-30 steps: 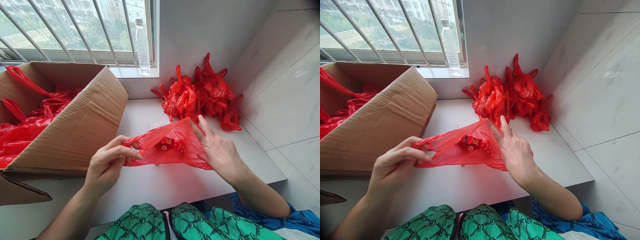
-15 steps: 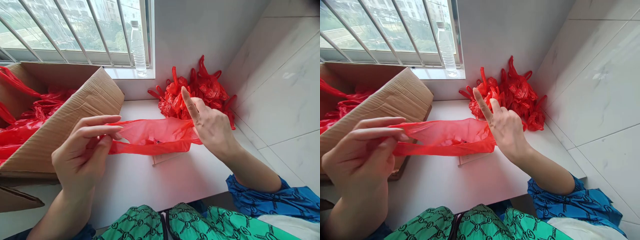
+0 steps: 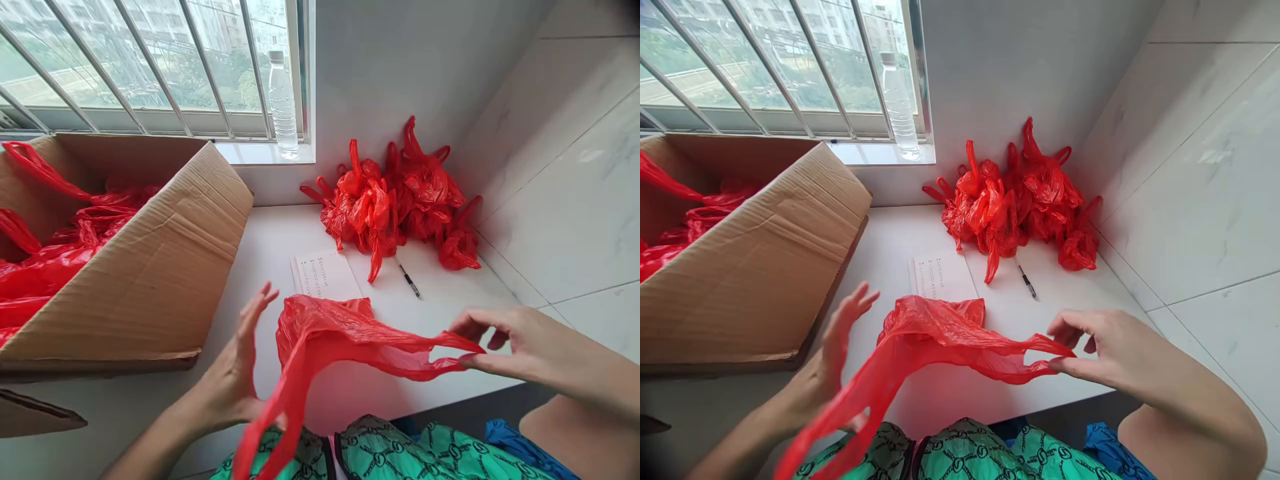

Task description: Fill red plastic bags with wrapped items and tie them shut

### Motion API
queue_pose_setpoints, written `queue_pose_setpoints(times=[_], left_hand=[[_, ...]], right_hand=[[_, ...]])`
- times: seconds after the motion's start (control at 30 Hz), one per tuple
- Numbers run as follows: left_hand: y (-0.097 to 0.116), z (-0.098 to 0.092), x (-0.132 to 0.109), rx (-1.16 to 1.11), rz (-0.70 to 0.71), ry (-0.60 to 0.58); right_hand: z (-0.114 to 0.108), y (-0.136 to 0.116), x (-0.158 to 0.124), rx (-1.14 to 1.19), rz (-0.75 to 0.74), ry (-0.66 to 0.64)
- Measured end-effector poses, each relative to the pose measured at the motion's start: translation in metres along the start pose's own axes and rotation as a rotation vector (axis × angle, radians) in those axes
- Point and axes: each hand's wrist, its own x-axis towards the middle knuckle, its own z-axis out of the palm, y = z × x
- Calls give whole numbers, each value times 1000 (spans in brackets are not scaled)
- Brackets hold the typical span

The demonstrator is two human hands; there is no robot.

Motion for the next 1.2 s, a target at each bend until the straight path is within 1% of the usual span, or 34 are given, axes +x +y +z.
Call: queue_pose_setpoints(times=[0.03,0.07,0.1,0.13,0.17,0.2,0.23,0.27,0.3,0.33,0.4,0.43,0.5,0.57,0.63,0.67,0.7,0.73,0.77,0.83,0.87,0.9,0.93,0.97,1.0,1.03,1.1,1.13,1.17,1.2], left_hand=[[3,6,2,19,37,-82],[6,11,6,23,84,-131],[9,15,11,21,131,-137],[11,18,18,15,178,-112],[12,20,26,-3,214,-88],[13,22,35,-39,230,-84],[12,23,46,-104,211,-85],[10,23,57,-209,150,-74],[8,24,68,-348,49,-36],[5,24,80,-506,-80,32],[-1,24,103,-817,-324,239],[-3,24,114,-940,-399,346],[-4,25,131,-1073,-457,475],[0,28,142,-1071,-482,528],[5,34,146,-1011,-510,543],[7,37,147,-982,-517,532],[8,41,147,-960,-520,495],[9,44,147,-946,-527,416],[7,47,146,-931,-537,300],[2,49,143,-893,-572,3],[-2,50,141,-882,-598,-145],[-6,49,139,-883,-619,-267],[-10,48,137,-888,-627,-347],[-13,46,135,-893,-619,-385],[-15,45,133,-894,-595,-386],[-17,44,131,-887,-559,-354],[-20,44,128,-850,-486,-240],[-20,45,127,-828,-459,-206],[-21,46,127,-803,-435,-203],[-22,48,126,-775,-413,-225]], right_hand=[[-4,-2,-2,44,-7,-78],[-9,-5,-2,87,-23,-126],[-14,-9,0,127,-53,-137],[-18,-12,5,163,-99,-105],[-21,-14,13,197,-156,-33],[-22,-16,24,238,-217,66],[-21,-18,37,283,-272,178],[-18,-20,52,347,-315,313],[-12,-22,70,427,-332,425],[-6,-26,88,500,-326,504],[8,-36,124,635,-291,586],[14,-43,140,707,-305,603],[23,-59,164,820,-367,624],[30,-76,177,874,-441,600],[37,-92,181,842,-468,534],[41,-99,181,794,-463,504],[46,-105,181,735,-452,490],[51,-110,181,680,-437,497],[56,-113,182,645,-422,521],[64,-114,186,677,-384,546],[66,-112,189,740,-360,549],[68,-108,192,816,-333,550],[69,-104,195,891,-308,546],[68,-99,198,962,-284,544],[68,-95,200,1029,-264,539],[67,-92,201,1085,-251,517],[65,-88,201,1162,-251,421],[65,-88,200,1175,-267,378],[65,-90,199,1176,-285,351],[66,-91,198,1177,-297,339]])
